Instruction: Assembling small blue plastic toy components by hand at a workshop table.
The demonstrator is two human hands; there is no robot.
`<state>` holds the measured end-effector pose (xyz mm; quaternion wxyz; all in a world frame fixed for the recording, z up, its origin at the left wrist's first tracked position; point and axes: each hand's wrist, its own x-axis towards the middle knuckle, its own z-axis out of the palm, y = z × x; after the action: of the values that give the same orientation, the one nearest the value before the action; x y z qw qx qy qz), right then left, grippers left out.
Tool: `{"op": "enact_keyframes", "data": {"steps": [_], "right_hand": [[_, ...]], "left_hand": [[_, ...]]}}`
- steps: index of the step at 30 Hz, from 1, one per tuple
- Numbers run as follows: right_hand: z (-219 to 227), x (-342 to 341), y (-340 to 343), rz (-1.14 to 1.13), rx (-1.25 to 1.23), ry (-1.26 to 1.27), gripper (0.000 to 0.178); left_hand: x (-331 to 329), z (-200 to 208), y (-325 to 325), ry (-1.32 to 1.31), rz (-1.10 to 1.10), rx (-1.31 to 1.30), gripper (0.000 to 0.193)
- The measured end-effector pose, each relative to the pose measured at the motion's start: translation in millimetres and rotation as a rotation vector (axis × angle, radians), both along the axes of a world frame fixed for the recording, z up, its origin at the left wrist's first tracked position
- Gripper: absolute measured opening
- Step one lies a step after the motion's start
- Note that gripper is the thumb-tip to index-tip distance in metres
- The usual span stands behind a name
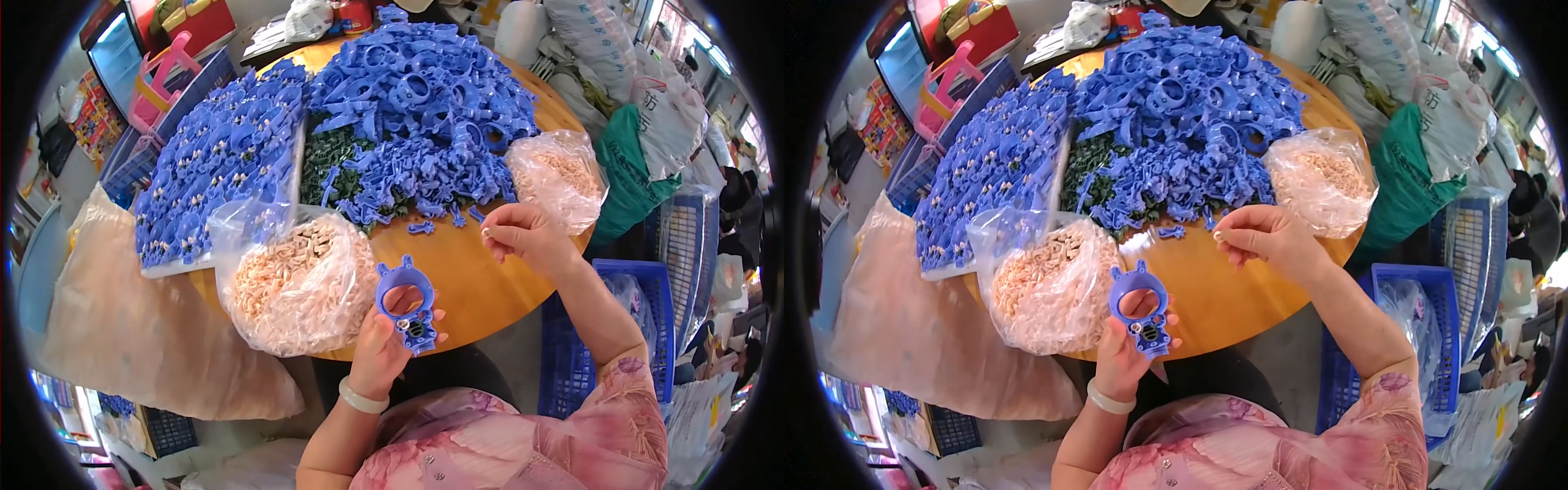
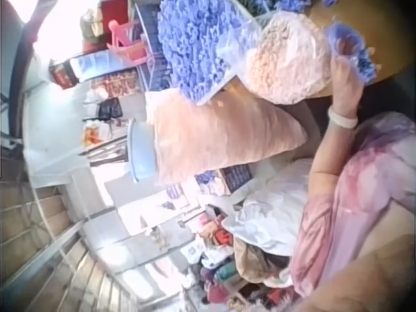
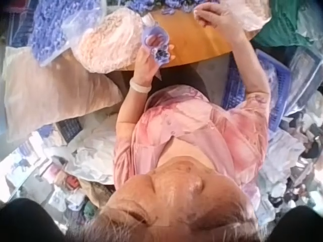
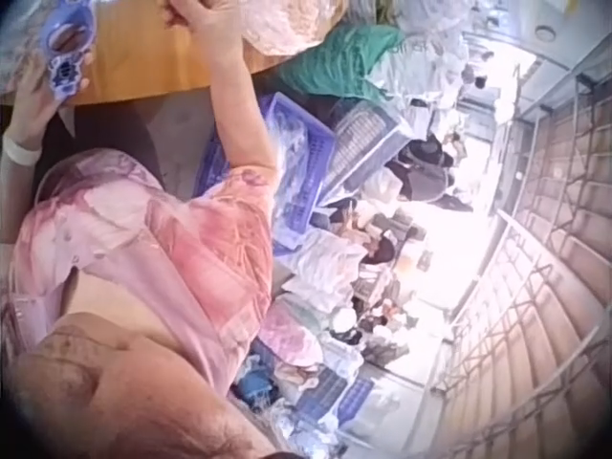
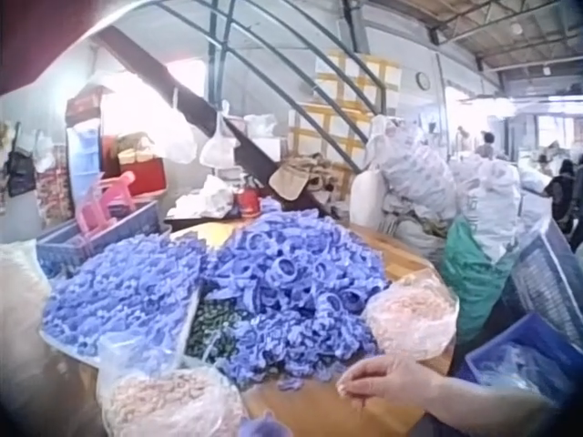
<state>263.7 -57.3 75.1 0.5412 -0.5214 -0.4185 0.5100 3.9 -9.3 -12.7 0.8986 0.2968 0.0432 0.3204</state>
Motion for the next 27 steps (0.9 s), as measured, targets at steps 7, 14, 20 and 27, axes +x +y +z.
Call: {"op": "enact_keyframes", "data": {"steps": [7,14,20,27], "right_hand": [[-12,-33,8,0.252,0.024,-0.085,0.008],[-33,-55,1,0.227,0.068,-0.145,0.008],[-39,-63,5,0.091,0.313,-0.464,0.012],[-48,-76,3,-0.136,0.576,-1.012,0.021]], "left_hand": [[4,1,-1,-0.016,0.095,-0.046,0.061],[9,5,-1,-0.061,0.130,-0.060,0.058],[10,4,0,-0.079,0.157,-0.084,0.056],[10,4,3,-0.116,0.144,-0.155,0.052]]}}
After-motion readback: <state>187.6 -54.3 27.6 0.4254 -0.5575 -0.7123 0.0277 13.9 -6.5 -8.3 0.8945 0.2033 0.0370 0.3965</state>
